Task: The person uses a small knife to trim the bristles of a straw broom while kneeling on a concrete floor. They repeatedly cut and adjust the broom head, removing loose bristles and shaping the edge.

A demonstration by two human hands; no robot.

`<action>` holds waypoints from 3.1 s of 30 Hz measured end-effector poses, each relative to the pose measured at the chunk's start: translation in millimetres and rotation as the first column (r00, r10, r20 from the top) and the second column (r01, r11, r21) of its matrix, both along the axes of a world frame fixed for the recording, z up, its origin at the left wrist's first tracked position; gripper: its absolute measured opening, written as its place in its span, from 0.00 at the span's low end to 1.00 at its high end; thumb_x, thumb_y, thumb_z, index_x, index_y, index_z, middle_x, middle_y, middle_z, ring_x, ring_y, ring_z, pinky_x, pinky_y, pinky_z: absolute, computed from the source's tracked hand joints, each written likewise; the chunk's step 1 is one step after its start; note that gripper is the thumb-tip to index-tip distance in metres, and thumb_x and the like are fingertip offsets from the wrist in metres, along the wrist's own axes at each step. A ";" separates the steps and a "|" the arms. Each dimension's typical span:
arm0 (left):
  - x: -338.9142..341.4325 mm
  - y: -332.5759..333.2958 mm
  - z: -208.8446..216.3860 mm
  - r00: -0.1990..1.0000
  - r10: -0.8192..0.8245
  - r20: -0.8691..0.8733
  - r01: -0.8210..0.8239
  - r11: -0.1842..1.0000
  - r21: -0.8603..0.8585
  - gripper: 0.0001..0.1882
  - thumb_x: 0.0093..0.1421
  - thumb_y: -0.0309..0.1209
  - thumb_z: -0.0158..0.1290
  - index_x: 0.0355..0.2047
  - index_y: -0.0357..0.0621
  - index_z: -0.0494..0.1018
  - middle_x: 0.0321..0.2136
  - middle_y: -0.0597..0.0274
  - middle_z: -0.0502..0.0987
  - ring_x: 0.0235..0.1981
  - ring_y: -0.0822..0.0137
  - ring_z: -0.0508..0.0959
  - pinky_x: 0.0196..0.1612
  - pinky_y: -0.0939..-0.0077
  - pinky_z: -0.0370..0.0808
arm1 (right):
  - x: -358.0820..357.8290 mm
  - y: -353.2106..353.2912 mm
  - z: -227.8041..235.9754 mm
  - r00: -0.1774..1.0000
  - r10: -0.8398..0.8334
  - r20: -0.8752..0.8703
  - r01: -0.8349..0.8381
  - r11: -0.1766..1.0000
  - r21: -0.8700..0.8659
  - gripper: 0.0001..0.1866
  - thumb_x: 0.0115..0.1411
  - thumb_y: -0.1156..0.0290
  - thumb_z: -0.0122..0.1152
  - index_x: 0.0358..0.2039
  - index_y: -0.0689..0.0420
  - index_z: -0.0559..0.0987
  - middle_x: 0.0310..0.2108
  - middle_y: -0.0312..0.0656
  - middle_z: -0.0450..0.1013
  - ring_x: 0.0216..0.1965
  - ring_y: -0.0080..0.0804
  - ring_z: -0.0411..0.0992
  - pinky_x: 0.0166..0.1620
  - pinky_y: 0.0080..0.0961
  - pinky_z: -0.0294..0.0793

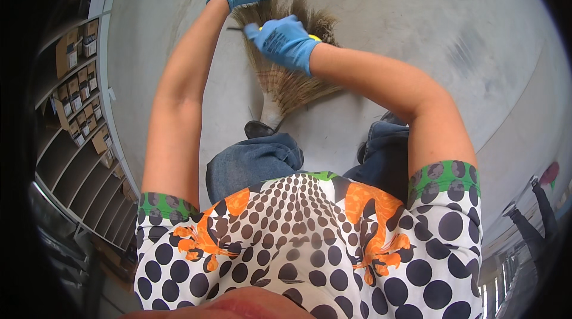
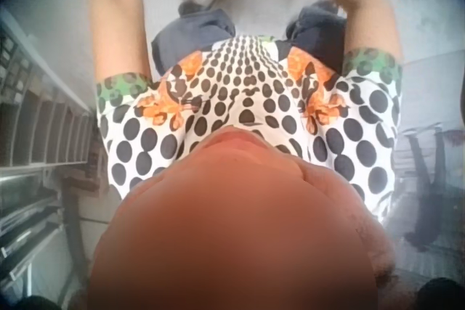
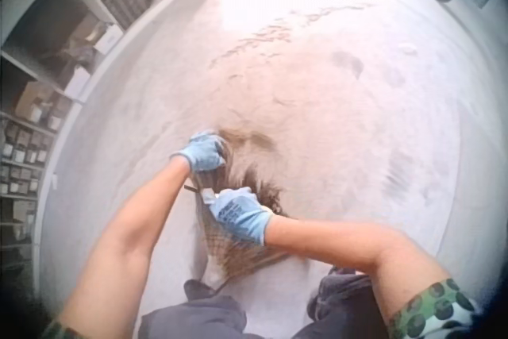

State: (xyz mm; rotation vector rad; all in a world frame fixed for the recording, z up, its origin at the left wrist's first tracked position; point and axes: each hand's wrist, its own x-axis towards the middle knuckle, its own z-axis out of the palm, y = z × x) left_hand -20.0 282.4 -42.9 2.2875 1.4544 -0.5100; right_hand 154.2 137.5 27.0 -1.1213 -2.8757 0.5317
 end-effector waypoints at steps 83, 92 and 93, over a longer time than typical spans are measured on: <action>-55.6 36.0 -17.0 0.785 0.261 0.561 -0.457 0.856 0.241 0.18 0.50 0.43 0.65 0.36 0.45 0.87 0.43 0.57 0.85 0.45 0.55 0.83 0.48 0.59 0.79 | 146.0 42.1 -73.1 0.941 -0.209 0.266 0.250 0.959 -0.132 0.24 0.67 0.72 0.53 0.63 0.48 0.72 0.35 0.48 0.83 0.35 0.52 0.83 0.36 0.52 0.81; -53.0 19.1 1.9 0.825 0.460 0.329 -0.465 0.883 -0.067 0.33 0.61 0.53 0.62 0.53 0.37 0.81 0.52 0.51 0.83 0.56 0.55 0.79 0.62 0.65 0.72 | 136.4 57.5 -40.5 0.934 -0.354 -0.048 0.355 0.934 0.034 0.30 0.65 0.70 0.55 0.69 0.47 0.69 0.32 0.51 0.80 0.33 0.54 0.79 0.35 0.49 0.79; -45.4 15.5 14.0 0.842 0.469 0.267 -0.404 0.876 -0.264 0.36 0.61 0.55 0.61 0.56 0.34 0.78 0.53 0.48 0.82 0.56 0.55 0.79 0.62 0.66 0.71 | 136.6 55.8 -36.7 0.939 -0.338 -0.058 0.340 0.939 0.042 0.30 0.65 0.69 0.55 0.69 0.47 0.69 0.32 0.51 0.80 0.33 0.54 0.79 0.35 0.49 0.79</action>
